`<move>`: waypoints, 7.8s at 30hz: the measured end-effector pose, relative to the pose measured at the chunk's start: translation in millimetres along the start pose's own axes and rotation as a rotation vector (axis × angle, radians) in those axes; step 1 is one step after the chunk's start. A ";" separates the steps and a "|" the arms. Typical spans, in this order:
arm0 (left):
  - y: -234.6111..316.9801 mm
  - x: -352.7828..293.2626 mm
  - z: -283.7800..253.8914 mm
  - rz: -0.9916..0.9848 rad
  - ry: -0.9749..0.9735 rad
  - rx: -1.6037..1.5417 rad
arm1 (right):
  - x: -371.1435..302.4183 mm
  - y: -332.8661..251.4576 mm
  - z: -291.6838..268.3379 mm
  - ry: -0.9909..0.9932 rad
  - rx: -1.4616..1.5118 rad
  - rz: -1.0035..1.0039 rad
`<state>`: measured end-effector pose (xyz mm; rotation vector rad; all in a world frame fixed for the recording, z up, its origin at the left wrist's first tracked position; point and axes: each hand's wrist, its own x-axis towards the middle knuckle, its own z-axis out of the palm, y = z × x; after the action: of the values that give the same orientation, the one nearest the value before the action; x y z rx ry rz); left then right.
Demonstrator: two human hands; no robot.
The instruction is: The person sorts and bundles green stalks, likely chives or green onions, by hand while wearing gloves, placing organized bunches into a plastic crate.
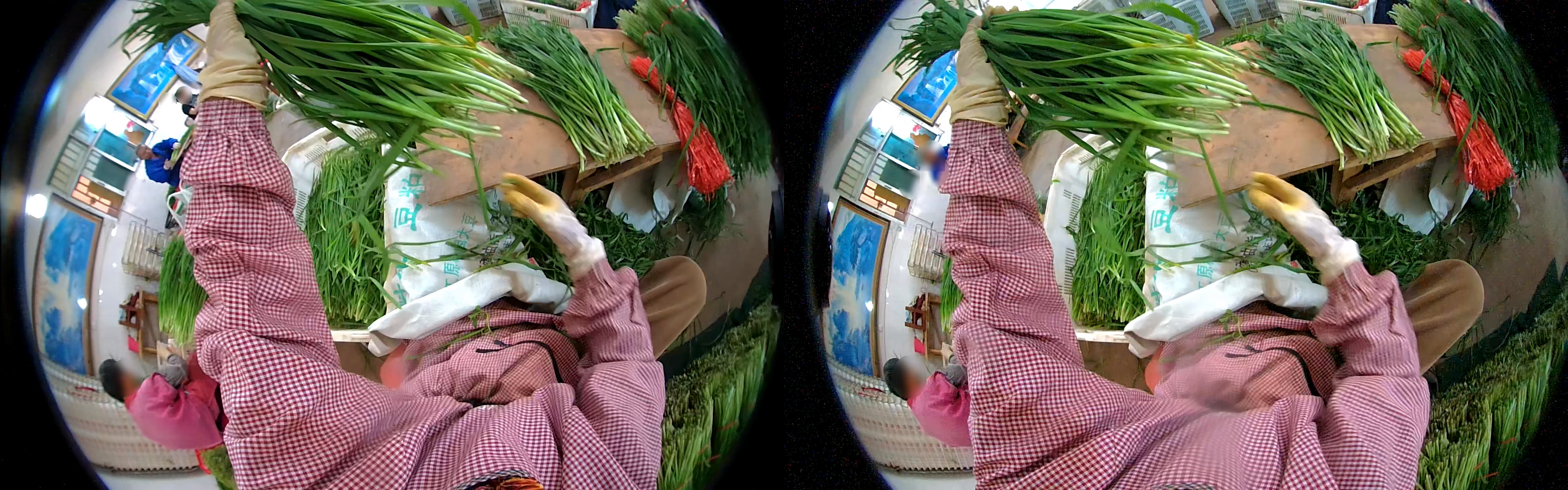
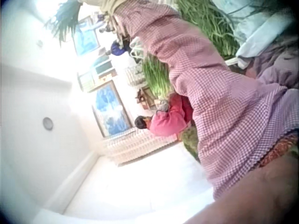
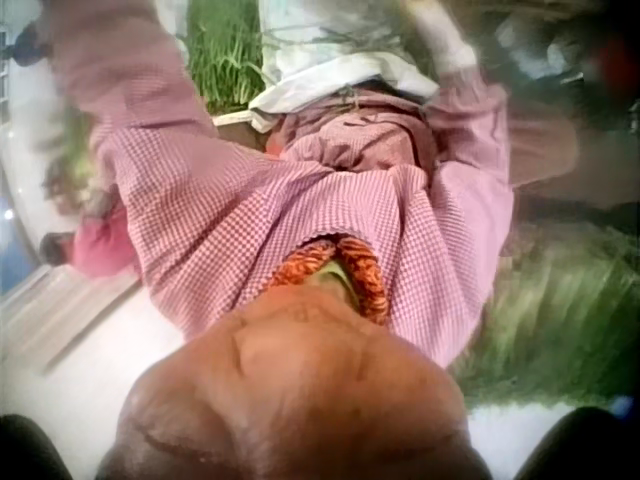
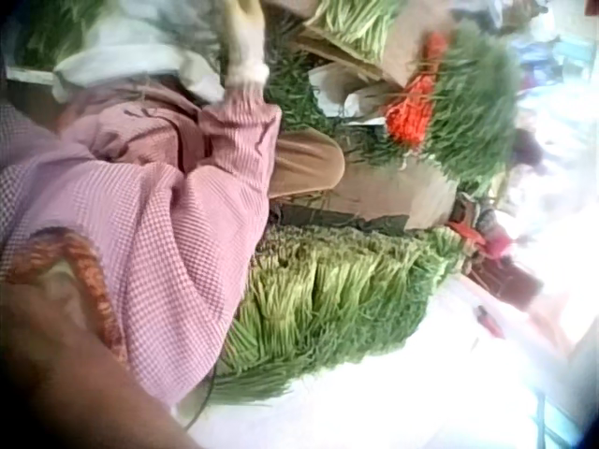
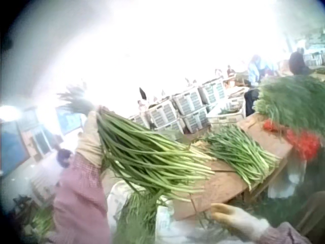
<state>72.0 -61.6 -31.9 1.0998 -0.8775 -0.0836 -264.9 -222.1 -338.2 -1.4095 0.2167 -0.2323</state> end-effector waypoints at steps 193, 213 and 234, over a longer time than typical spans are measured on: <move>-7.1 -115.0 -35.9 -0.131 -0.189 -0.474 | 8.2 -45.5 9.6 0.212 -0.646 -0.361; -30.4 -109.7 -18.4 -0.328 -0.465 -0.876 | 41.0 -42.8 55.4 0.014 0.041 -0.126; -17.7 -119.2 -24.6 -0.336 -0.527 -0.783 | -14.0 -47.4 49.2 0.143 -0.262 -0.289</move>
<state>14.1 3.5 -118.6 0.4646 -0.9847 -0.9519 -265.8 -178.5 -283.8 -1.6858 0.1642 -0.5608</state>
